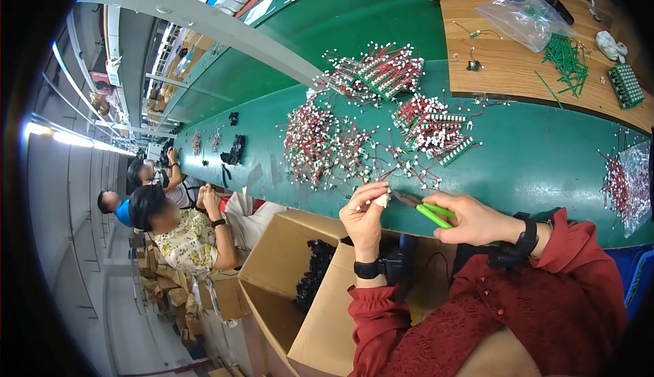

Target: The person uses green-handled pliers to trim the red and white wires of small LED components. They pick up individual LEDs from a pile on the green workbench, cut the wires, and place the trimmed components back onto the table. The task is performed repeatedly in a factory setting.

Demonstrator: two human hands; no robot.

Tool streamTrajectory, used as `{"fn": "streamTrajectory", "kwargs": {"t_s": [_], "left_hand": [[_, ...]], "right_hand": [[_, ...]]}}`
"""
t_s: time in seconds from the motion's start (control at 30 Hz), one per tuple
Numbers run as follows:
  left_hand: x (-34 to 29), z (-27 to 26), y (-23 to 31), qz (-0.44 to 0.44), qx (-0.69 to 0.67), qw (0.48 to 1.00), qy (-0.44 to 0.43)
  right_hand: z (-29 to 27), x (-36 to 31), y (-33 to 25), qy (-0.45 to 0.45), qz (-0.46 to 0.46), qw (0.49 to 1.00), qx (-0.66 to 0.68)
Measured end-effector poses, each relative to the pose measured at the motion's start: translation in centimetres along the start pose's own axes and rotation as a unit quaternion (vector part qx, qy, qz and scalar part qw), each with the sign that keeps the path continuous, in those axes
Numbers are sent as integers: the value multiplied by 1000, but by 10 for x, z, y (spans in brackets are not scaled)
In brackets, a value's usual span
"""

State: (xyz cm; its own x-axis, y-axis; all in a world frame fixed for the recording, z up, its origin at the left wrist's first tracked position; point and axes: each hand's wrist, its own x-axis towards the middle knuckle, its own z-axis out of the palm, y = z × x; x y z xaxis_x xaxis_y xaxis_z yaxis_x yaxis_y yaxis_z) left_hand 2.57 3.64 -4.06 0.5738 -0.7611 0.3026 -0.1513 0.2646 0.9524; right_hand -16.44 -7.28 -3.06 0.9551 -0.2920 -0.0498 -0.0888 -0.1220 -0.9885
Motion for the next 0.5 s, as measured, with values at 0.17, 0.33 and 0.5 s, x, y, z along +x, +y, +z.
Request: {"fn": "streamTrajectory", "kwargs": {"t_s": [0.17, 0.33, 0.5], "left_hand": [[-6, -5, -8, -117, -242, 961, 69], [6, 16, 8, -122, -58, 984, 114], [-1, 10, 9, -45, 195, 979, 27]], "right_hand": [[-7, 3, -32, -93, 132, 905, 393], [-10, 17, -18, -103, 274, 781, 552], [-23, -15, -19, -98, 277, 757, 584]]}}
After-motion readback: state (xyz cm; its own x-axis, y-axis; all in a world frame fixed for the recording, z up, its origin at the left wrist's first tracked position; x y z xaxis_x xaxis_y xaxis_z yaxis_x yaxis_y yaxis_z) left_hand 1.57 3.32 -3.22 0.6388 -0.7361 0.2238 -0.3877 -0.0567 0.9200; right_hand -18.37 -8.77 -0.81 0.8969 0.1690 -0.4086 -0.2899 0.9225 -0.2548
